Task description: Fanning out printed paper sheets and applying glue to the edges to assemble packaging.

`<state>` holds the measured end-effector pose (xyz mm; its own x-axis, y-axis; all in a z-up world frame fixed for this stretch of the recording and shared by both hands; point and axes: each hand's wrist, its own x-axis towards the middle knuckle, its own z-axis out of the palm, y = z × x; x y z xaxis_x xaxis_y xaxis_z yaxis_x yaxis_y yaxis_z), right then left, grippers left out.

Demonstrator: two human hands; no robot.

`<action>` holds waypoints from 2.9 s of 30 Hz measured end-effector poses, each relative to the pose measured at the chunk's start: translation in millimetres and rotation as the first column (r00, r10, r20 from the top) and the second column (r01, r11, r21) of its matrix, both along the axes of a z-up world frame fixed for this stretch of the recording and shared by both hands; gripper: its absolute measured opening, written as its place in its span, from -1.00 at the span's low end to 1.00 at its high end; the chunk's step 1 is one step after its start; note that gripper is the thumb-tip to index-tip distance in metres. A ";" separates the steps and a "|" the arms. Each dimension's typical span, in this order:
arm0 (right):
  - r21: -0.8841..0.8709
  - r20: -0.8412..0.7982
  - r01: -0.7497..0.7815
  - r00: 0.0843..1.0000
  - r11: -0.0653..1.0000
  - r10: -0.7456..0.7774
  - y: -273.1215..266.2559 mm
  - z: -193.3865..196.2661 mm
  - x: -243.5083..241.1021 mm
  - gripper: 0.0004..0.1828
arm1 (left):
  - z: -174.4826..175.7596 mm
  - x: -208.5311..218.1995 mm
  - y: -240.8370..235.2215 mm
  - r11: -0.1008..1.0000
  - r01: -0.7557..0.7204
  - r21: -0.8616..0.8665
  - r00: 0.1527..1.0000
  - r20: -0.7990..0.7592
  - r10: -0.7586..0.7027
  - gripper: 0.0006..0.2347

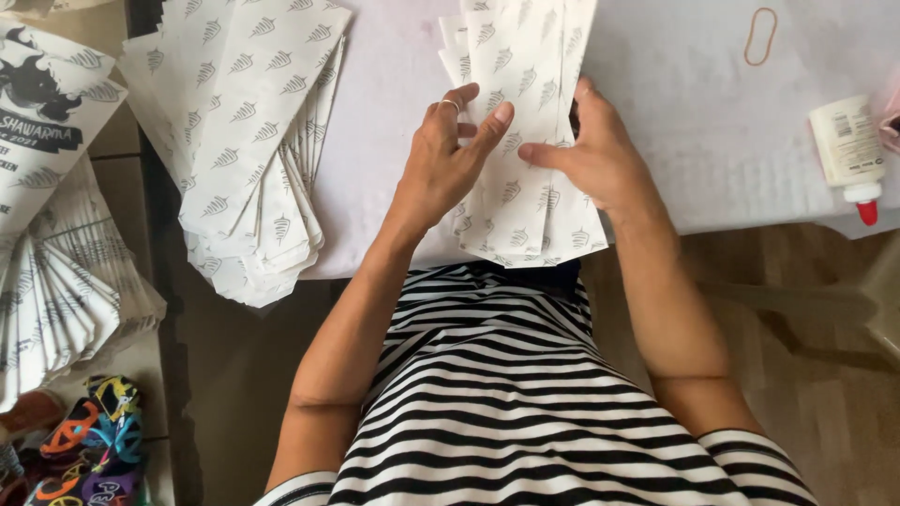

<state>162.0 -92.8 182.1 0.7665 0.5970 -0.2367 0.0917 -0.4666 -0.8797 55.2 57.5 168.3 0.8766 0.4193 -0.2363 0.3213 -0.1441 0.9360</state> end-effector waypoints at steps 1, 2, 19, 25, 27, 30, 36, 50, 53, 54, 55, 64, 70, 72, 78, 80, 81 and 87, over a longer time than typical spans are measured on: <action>0.000 0.000 -0.001 1.000 1.000 0.001 0.0 5.5 3.0 -0.35 | -3.5 -0.7 0.5 1.000 -0.001 0.000 1.000 0.000 0.001 -0.27; 0.022 0.108 -0.107 0.989 0.994 0.104 0.1 11.2 5.9 -0.26 | -6.8 -1.5 1.1 0.993 -0.003 -0.118 0.998 0.068 0.011 -0.28; -0.277 0.802 -0.202 0.489 0.939 0.342 -34.9 66.8 -4.3 -0.80 | -53.8 30.9 -22.8 0.189 0.027 -0.982 0.765 0.143 0.629 -0.69; -0.012 0.751 -0.257 0.636 0.966 0.178 -35.3 73.9 -8.4 -0.92 | -66.7 40.2 -26.4 0.232 0.169 -0.958 0.702 0.283 0.654 -0.64; -0.025 0.743 -0.191 0.653 0.981 0.146 -40.1 70.3 -8.6 -0.96 | -71.0 38.5 -27.9 0.282 0.182 -0.942 0.678 0.328 0.658 -0.51; 0.018 0.792 -0.257 0.593 0.966 0.143 -41.6 66.3 -8.4 -0.96 | -69.6 38.7 -30.2 0.330 0.174 -0.928 0.665 0.358 0.656 -0.50; -0.008 0.800 -0.250 0.579 0.968 0.156 -39.6 66.9 -8.3 -0.91 | -68.3 35.5 -30.9 0.354 0.208 -0.912 0.656 0.399 0.641 -0.45; 0.458 0.329 -0.134 0.944 0.879 -0.028 -87.1 -36.3 -3.6 -0.05 | -77.3 38.0 -27.3 0.291 0.256 -0.922 0.601 0.388 0.699 -0.45; 0.621 0.282 -0.095 0.953 0.778 -0.109 -75.0 -53.1 -18.6 0.02 | -81.7 41.8 -36.3 0.356 0.320 -0.878 0.579 0.479 0.660 -0.38; 0.631 0.318 -0.090 0.936 0.771 -0.152 -68.8 -53.4 -25.2 0.00 | -83.8 43.6 -41.3 0.405 0.385 -0.829 0.549 0.558 0.622 -0.31; 0.635 0.319 -0.088 0.935 0.768 -0.157 -61.6 -52.1 -25.0 0.00 | -77.9 39.5 -42.2 0.408 0.388 -0.827 0.550 0.563 0.617 -0.31; 0.660 0.275 0.113 0.883 0.742 -0.379 -95.3 -56.7 34.4 -0.56 | -70.4 -0.7 26.5 0.596 0.261 -0.759 0.496 0.635 0.592 -0.38; 0.686 0.215 -0.023 0.961 0.728 -0.172 -92.4 -44.2 34.5 -0.70 | -36.4 -17.8 38.4 0.946 -0.128 -0.296 0.705 0.644 0.297 -0.59; 0.713 0.237 -0.006 0.944 0.701 -0.232 -97.2 -51.4 37.2 -0.81 | -19.3 -22.0 37.8 0.962 -0.268 0.058 0.804 0.563 0.190 -0.62; 0.770 0.223 -0.020 0.945 0.638 -0.239 -116.6 -52.0 44.0 -0.85 | -12.6 -19.7 39.7 0.976 -0.165 0.142 0.828 0.558 0.059 -0.58; 0.753 0.200 0.019 0.946 0.658 -0.256 -119.1 -51.9 39.5 -0.84 | -12.9 -18.3 39.0 0.978 -0.151 0.143 0.829 0.558 0.046 -0.58; 0.732 0.174 0.059 0.947 0.678 -0.269 -120.7 -52.2 36.3 -0.83 | -13.6 -18.7 38.1 0.980 -0.140 0.140 0.832 0.554 0.040 -0.58; 0.735 0.192 0.033 0.948 0.677 -0.254 -105.7 -50.8 21.1 -0.87 | -24.0 -14.1 40.9 0.987 -0.087 0.138 0.800 0.600 -0.013 -0.50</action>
<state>183.1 -198.5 131.3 0.8211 0.3730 0.4321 0.3506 0.2679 -0.8974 41.1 98.4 144.3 0.8049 0.4403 0.3977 -0.2865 -0.2986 0.9104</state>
